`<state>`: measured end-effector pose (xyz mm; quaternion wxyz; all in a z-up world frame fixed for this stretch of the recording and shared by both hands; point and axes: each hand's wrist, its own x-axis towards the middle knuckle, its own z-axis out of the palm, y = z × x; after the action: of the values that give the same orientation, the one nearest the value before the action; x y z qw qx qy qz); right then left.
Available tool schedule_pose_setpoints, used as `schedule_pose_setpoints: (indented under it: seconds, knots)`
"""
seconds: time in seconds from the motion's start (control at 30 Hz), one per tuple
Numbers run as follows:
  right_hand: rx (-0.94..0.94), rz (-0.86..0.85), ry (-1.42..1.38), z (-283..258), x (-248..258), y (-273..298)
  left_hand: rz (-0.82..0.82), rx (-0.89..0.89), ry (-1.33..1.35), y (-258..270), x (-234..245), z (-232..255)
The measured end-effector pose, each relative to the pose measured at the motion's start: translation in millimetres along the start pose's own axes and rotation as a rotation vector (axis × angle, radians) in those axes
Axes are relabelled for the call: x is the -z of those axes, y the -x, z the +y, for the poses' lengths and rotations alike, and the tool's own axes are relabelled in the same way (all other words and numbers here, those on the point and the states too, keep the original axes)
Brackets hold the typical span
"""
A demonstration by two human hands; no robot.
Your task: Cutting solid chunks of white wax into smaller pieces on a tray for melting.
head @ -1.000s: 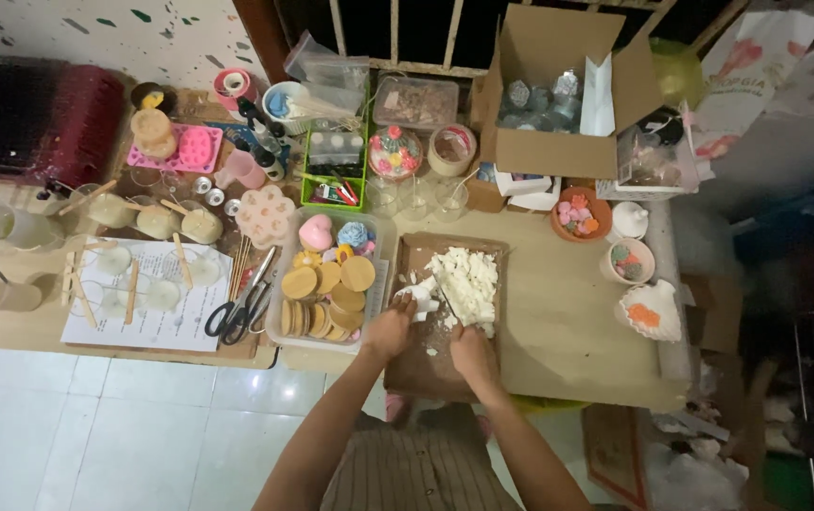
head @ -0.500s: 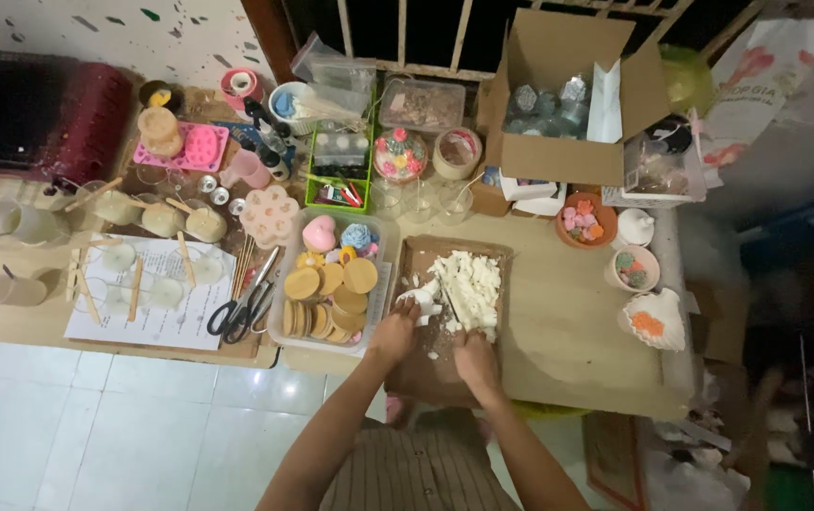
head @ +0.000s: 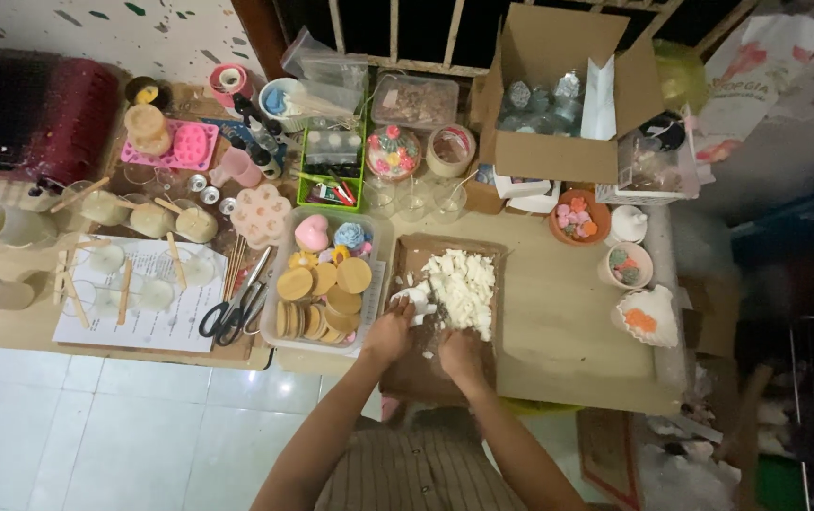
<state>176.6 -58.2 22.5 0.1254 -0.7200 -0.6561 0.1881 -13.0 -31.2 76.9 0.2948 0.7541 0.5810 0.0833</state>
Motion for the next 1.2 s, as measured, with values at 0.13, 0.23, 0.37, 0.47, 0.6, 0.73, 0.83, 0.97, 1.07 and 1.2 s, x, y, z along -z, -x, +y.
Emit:
schedule_pose_setpoints:
  seconds: [0.13,0.23,0.37,0.47,0.6,0.73,0.83,0.97,1.07,1.2]
  knots:
    - [-0.112,-0.145,-0.106,15.4,-17.9,-0.4,0.077,-0.047,-0.018,-3.1,-31.1,-20.0]
    - [-0.153,-0.173,-0.188,-4.1,22.0,7.2,0.103,-0.088,-0.042,-7.3,-36.6,-27.5]
    - [-0.185,-0.166,-0.207,-15.7,47.2,11.5,0.103,-0.097,-0.007,-4.3,-23.8,-18.3]
    - [-0.105,-0.135,-0.217,-23.6,59.1,14.4,0.081,-0.093,0.002,-2.9,-12.8,-10.1]
    - [-0.154,-0.18,-0.177,-34.7,57.3,15.7,0.074,-0.084,0.002,-5.0,-25.4,-21.3]
    - [-0.181,-0.139,-0.149,-26.7,32.6,11.2,0.113,-0.114,-0.07,-4.0,-28.2,-21.0]
    - [-0.184,-0.155,-0.164,-11.6,3.3,3.4,0.11,-0.089,-0.023,-7.0,-29.5,-22.7]
    - [-0.005,0.045,-0.004,15.9,-34.1,8.1,0.188,-0.132,-0.041,-4.3,-29.5,-19.6]
    - [0.043,0.056,-0.098,15.7,-11.6,-1.4,0.055,0.109,0.041,-3.8,-38.0,-31.1]
    - [-0.139,-0.265,-0.234,16.3,11.7,-3.5,0.226,0.195,0.112,21.2,4.9,-0.8]
